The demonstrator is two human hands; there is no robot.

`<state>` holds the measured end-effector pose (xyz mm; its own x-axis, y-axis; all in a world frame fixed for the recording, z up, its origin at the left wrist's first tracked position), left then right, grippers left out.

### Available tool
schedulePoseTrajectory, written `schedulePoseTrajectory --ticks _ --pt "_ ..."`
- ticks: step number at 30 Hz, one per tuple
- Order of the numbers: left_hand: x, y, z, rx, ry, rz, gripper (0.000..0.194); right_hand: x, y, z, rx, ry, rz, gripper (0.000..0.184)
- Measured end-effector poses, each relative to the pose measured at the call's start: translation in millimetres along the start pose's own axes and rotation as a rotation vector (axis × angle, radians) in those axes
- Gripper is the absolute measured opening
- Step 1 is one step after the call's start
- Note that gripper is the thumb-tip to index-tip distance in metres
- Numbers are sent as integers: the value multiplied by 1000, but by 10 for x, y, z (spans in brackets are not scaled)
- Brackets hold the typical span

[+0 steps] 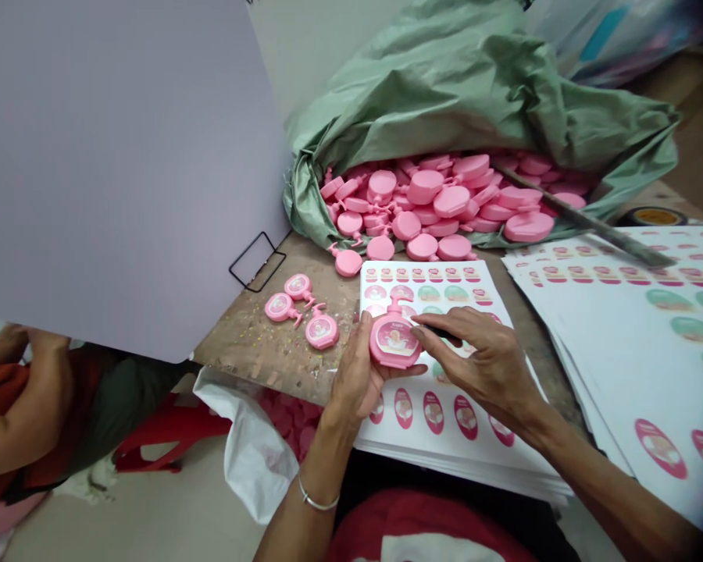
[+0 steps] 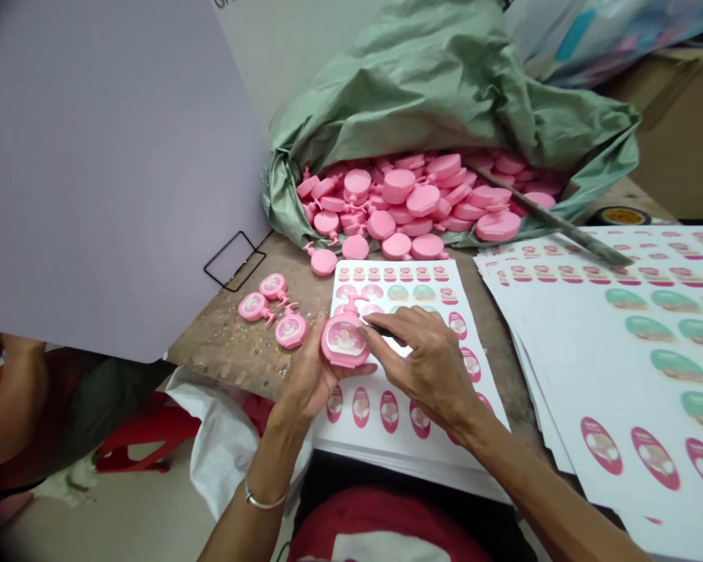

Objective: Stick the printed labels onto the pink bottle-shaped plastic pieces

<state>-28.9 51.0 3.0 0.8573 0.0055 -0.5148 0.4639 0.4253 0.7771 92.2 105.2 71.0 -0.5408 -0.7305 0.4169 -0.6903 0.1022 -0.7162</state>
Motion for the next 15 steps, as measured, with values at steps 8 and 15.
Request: schedulePoseTrajectory --ticks 8,15 --pt "2 15 2 15 -1 28 38 70 -22 -5 4 -36 34 14" --pt "-3 24 1 15 2 20 41 62 -14 -3 8 -36 43 14"
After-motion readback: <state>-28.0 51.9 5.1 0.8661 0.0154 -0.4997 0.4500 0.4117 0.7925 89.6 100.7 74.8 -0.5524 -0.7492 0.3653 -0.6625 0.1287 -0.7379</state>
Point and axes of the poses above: each hand's wrist, its own z-axis away from the middle knuckle, its own y-axis out of the palm, x = y × z, the point moved 7 cm from there along -z, towards the middle knuckle, and after that the axes turned 15 degrees about z, right-handed, at the moved point
